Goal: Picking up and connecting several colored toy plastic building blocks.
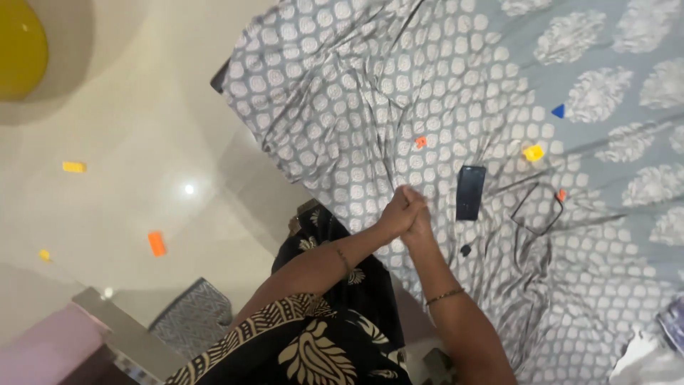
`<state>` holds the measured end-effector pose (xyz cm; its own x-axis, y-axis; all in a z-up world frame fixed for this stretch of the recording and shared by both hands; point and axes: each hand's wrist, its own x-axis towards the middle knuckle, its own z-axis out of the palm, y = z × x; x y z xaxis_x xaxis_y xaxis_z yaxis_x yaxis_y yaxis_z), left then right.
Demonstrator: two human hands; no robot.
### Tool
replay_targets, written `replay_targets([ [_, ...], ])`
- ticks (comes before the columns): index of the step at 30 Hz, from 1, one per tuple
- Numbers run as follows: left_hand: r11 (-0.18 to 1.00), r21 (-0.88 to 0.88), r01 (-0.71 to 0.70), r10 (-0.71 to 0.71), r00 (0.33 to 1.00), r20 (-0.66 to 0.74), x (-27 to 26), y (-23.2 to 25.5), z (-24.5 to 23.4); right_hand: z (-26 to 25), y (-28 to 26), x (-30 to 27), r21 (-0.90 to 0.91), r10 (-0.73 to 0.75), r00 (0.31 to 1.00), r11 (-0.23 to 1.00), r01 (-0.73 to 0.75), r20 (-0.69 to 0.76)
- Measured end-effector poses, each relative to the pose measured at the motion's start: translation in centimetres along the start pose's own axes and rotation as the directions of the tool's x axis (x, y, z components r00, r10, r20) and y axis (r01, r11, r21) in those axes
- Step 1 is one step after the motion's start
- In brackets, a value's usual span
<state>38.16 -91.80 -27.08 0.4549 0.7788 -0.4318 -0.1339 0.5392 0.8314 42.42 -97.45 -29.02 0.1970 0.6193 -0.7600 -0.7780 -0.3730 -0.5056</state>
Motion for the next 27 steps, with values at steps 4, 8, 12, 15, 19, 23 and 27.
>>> replay_targets([
  [4, 0.999, -0.031, 0.011, -0.013, 0.998, -0.055, 4.8, -6.8, 0.1, -3.4, -3.2, 7.1, 0.013, 0.001, 0.999, 1.0, -0.001, 0.036],
  [8, 0.999, 0.039, 0.03, -0.024, 0.988, -0.156, 9.3, -10.2, 0.9, -3.4, -5.9, 11.6, -0.147, -0.042, 0.999, 0.988, 0.043, 0.006],
  [12, 0.954, 0.293, 0.065, 0.006, 0.972, -0.234, 12.5, -9.3, 0.3, -4.6, -7.1, 15.9, -0.268, -0.104, 0.994, 0.958, 0.106, 0.021],
  [15, 0.962, 0.262, 0.082, -0.005, 0.959, -0.282, 13.0, -6.8, 0.1, -4.3, -7.5, 17.0, -0.33, -0.133, 0.99, 0.937, 0.112, -0.044],
  [19, 0.962, 0.238, 0.133, -0.059, 0.954, -0.295, 14.1, -7.2, -0.4, -2.7, -7.7, 17.7, -0.287, -0.136, 0.99, 0.95, 0.12, -0.037],
  [23, 0.99, 0.142, 0.024, 0.017, 0.959, -0.281, 13.7, -8.4, 0.2, -1.7, -7.9, 16.2, -0.358, -0.078, 0.992, 0.927, 0.109, 0.099],
  [27, 0.964, 0.256, -0.067, 0.146, 0.942, -0.303, 14.1, -9.2, -0.2, -0.7, -8.0, 15.3, -0.35, 0.0, 0.977, 0.934, 0.077, 0.214],
])
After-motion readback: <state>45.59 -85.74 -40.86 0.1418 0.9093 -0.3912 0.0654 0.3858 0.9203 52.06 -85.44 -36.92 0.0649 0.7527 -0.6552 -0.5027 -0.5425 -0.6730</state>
